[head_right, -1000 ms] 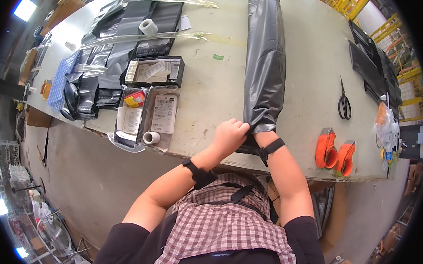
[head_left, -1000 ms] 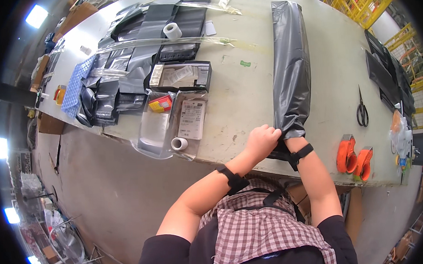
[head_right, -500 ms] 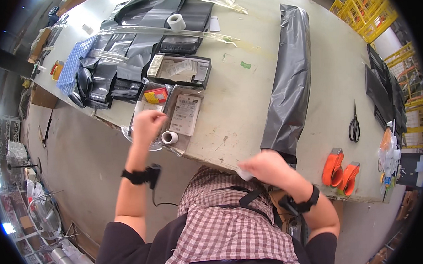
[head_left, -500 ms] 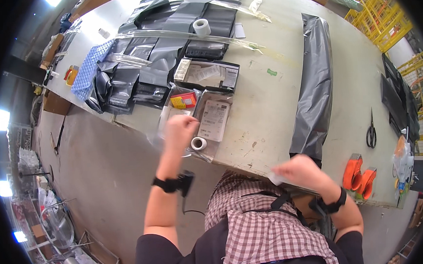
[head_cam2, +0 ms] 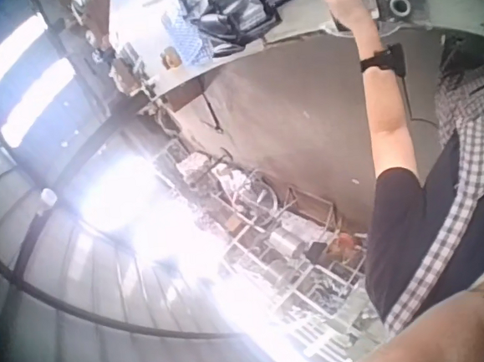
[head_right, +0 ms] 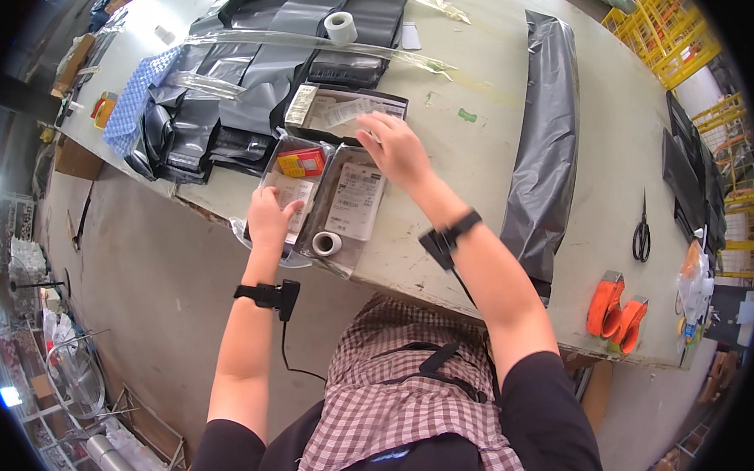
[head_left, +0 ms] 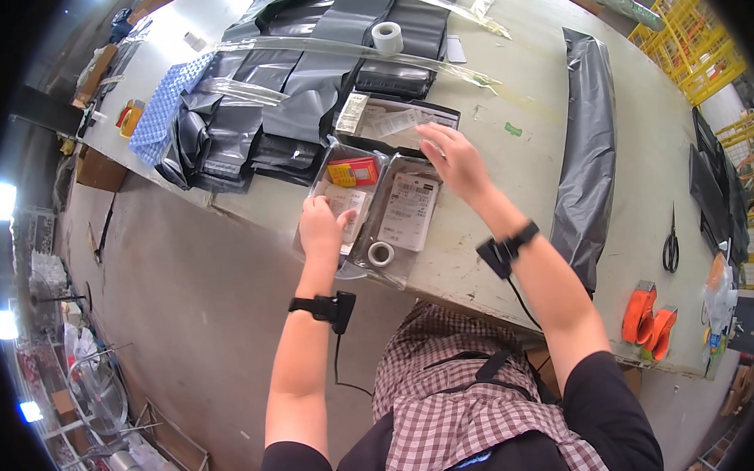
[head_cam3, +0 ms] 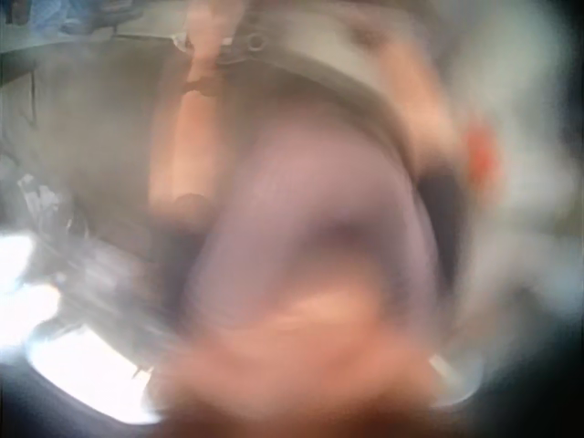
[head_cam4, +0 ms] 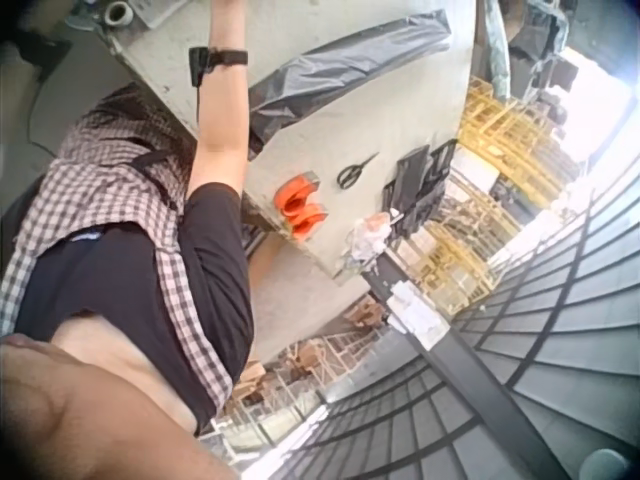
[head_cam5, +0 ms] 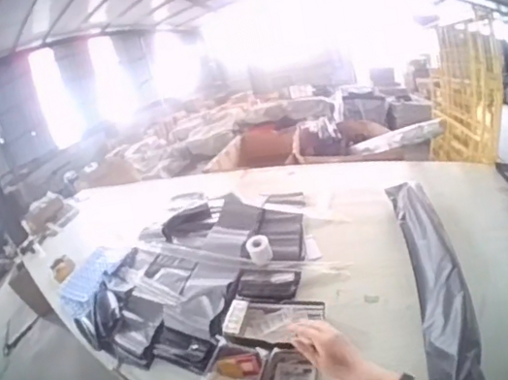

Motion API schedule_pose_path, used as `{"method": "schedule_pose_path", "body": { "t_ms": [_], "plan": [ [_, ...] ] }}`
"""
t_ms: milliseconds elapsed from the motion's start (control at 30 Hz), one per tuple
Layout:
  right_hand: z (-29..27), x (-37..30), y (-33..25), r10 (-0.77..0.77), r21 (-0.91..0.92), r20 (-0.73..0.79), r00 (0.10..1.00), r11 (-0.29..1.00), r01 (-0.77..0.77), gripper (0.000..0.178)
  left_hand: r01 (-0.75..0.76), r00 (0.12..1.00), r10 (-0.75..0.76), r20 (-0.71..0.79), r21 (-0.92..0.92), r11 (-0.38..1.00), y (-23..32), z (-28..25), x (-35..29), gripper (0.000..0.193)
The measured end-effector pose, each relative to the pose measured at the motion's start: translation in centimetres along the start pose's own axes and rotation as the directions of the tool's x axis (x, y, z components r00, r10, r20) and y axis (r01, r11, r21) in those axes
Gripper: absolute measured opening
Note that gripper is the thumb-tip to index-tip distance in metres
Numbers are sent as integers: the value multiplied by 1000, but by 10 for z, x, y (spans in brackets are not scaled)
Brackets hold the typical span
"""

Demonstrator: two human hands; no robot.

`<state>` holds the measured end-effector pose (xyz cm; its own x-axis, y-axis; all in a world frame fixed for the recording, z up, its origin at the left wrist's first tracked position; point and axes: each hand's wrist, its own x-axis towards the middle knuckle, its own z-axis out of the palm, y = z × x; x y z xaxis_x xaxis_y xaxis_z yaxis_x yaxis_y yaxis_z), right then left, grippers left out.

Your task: The person wraps a metal component in black plastic, applies a label, and then uses a tape dispenser to seal another metal component in a large silver-colored plastic sheet before cutting the excess with shears.

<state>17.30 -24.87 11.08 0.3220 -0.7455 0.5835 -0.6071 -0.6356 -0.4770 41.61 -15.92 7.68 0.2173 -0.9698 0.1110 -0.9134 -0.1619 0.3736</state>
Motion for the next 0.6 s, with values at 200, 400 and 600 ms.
{"method": "schedule_pose_path", "body": {
  "t_ms": [200,400,600],
  "plan": [
    [-80,-117,-76,265,374,331,905,844,-384,15,61,997,-60,53,-6,998,9,-4,7,33],
    [-129,-205,-91,494,325,496,714,656,-681,17,-21,998,22,-51,19,1000,7,4,8,22],
    [-165,-221,-83,543,310,383,747,687,-658,19,-49,993,50,-111,9,999,-7,17,14,18]
  ]
}}
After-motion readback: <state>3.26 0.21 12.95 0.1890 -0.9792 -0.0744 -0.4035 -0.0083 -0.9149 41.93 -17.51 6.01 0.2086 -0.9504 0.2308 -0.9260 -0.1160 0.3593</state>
